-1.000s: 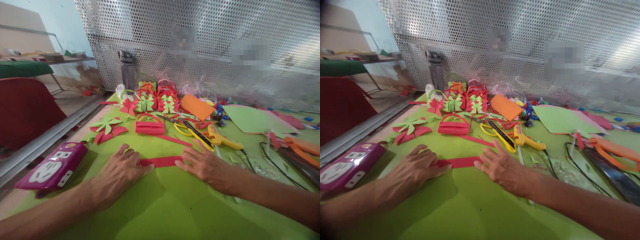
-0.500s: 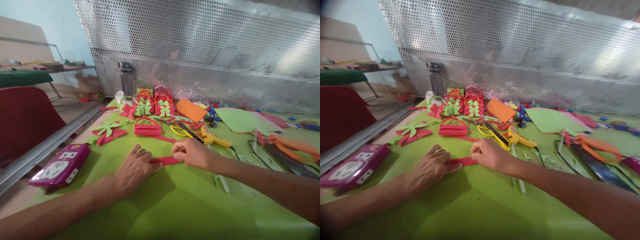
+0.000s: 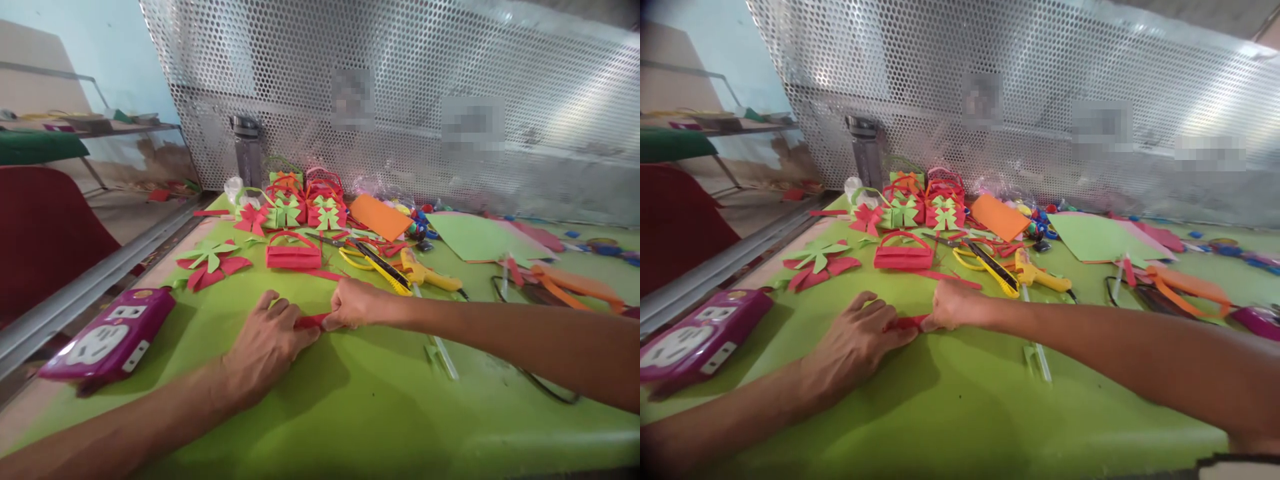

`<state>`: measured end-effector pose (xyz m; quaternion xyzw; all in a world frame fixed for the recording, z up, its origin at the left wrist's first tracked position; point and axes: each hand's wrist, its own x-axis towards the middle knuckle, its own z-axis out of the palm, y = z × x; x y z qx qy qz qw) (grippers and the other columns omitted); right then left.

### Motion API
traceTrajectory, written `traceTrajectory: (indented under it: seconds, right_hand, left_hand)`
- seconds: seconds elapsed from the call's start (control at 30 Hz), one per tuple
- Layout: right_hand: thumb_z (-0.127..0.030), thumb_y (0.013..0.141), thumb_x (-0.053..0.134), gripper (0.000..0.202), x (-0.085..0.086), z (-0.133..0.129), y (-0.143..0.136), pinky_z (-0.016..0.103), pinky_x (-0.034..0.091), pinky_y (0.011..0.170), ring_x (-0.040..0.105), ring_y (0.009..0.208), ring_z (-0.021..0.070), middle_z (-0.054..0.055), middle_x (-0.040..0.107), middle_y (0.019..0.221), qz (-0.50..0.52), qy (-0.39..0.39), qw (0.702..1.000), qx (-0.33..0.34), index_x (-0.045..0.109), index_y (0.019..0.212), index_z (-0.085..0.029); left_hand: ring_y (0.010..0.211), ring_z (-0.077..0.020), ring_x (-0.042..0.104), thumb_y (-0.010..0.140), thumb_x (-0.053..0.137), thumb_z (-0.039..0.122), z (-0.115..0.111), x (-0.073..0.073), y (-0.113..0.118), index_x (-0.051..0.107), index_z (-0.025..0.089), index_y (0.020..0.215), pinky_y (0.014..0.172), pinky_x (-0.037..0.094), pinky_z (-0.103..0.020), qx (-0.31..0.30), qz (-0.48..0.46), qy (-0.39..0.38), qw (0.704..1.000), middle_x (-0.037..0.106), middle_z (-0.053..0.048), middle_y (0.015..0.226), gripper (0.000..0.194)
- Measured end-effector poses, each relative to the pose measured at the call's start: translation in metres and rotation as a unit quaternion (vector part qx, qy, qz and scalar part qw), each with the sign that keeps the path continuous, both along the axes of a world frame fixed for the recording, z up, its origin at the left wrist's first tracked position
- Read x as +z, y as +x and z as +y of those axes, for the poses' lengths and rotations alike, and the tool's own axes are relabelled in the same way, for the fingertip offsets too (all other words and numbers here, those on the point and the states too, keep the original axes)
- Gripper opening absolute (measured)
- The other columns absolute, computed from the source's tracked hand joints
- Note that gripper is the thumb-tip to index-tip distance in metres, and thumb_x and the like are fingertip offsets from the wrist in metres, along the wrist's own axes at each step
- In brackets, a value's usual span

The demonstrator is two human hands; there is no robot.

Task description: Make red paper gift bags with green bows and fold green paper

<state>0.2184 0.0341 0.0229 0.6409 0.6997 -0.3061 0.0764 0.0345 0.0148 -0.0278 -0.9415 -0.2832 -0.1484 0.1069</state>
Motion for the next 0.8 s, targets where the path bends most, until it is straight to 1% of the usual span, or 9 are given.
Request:
traceTrajectory:
  seconds: [0.1,0.17,0.27,0.43,0.53,0.67,0.73,0.8]
  right_hand:
    - [-0.039,0.063,0.069,0.027,-0.001,0.000,0.002,0.023,0.027,0.043,0.041,0.046,0.0094,-0.004,0.045,0.046,-0.002,0.003,1.000,0.007,0.056,0.053,-0.018]
    - [-0.039,0.062,0.069,0.028,-0.003,0.000,0.009,0.023,0.027,0.042,0.040,0.045,0.0088,-0.004,0.046,0.046,0.005,0.003,1.000,0.003,0.055,0.052,-0.018]
    - [-0.038,0.063,0.066,0.027,-0.008,-0.002,0.025,0.022,0.026,0.041,0.040,0.043,0.0080,-0.004,0.047,0.045,0.018,0.000,1.000,-0.010,0.054,0.051,-0.018]
    - [-0.036,0.066,0.061,0.026,-0.014,-0.008,0.053,0.021,0.028,0.042,0.041,0.042,0.0076,-0.003,0.050,0.045,0.026,0.005,0.999,-0.028,0.053,0.050,-0.017]
    - [-0.035,0.067,0.060,0.026,-0.015,-0.012,0.065,0.021,0.027,0.041,0.040,0.041,0.0072,-0.003,0.050,0.044,0.022,0.012,0.999,-0.038,0.053,0.049,-0.018]
    - [-0.035,0.069,0.058,0.029,-0.017,-0.017,0.079,0.021,0.026,0.042,0.039,0.040,0.0072,-0.003,0.049,0.043,0.008,0.024,0.999,-0.046,0.051,0.047,-0.018]
    - [-0.033,0.069,0.058,0.028,-0.017,-0.018,0.085,0.022,0.026,0.042,0.038,0.040,0.0077,-0.004,0.048,0.041,-0.006,0.030,0.998,-0.051,0.051,0.046,-0.018]
    - [-0.027,0.067,0.058,0.026,-0.014,-0.019,0.089,0.023,0.025,0.043,0.038,0.040,0.0083,-0.004,0.045,0.039,-0.021,0.046,0.997,-0.052,0.050,0.044,-0.018]
  left_hand:
    - [0.058,-0.0173,0.047,0.091,0.048,0.019,0.000,-0.001,0.000,0.071,0.027,0.083,0.070,0.035,-0.036,0.000,-0.009,0.005,1.000,0.054,-0.002,0.061,0.025]
    - [0.058,-0.0169,0.047,0.091,0.047,0.018,-0.001,-0.002,0.000,0.071,0.027,0.083,0.071,0.036,-0.036,-0.001,-0.018,0.007,1.000,0.054,-0.002,0.061,0.026]
    - [0.058,-0.0164,0.046,0.091,0.047,0.018,0.000,-0.004,-0.001,0.071,0.027,0.083,0.073,0.036,-0.036,-0.006,-0.027,0.011,1.000,0.053,-0.002,0.061,0.027]
    - [0.060,-0.0160,0.046,0.091,0.046,0.016,0.000,-0.005,-0.002,0.070,0.028,0.088,0.073,0.036,-0.036,0.001,-0.017,0.003,1.000,0.051,-0.001,0.062,0.028]
    - [0.061,-0.0159,0.046,0.091,0.044,0.014,0.000,-0.005,-0.003,0.070,0.029,0.092,0.076,0.035,-0.037,0.007,-0.008,-0.003,1.000,0.051,-0.001,0.064,0.029]
    - [0.061,-0.0162,0.045,0.092,0.043,0.013,-0.001,-0.006,-0.003,0.069,0.029,0.094,0.074,0.035,-0.037,0.006,-0.006,0.005,1.000,0.051,-0.001,0.065,0.030]
    - [0.061,-0.0159,0.045,0.092,0.042,0.014,-0.001,-0.006,-0.003,0.070,0.028,0.092,0.073,0.035,-0.037,0.006,-0.013,0.010,1.000,0.051,-0.001,0.064,0.031]
    - [0.060,-0.0149,0.045,0.092,0.041,0.013,0.000,-0.006,-0.003,0.070,0.029,0.092,0.074,0.035,-0.036,0.005,-0.019,0.009,1.000,0.052,-0.001,0.064,0.033]
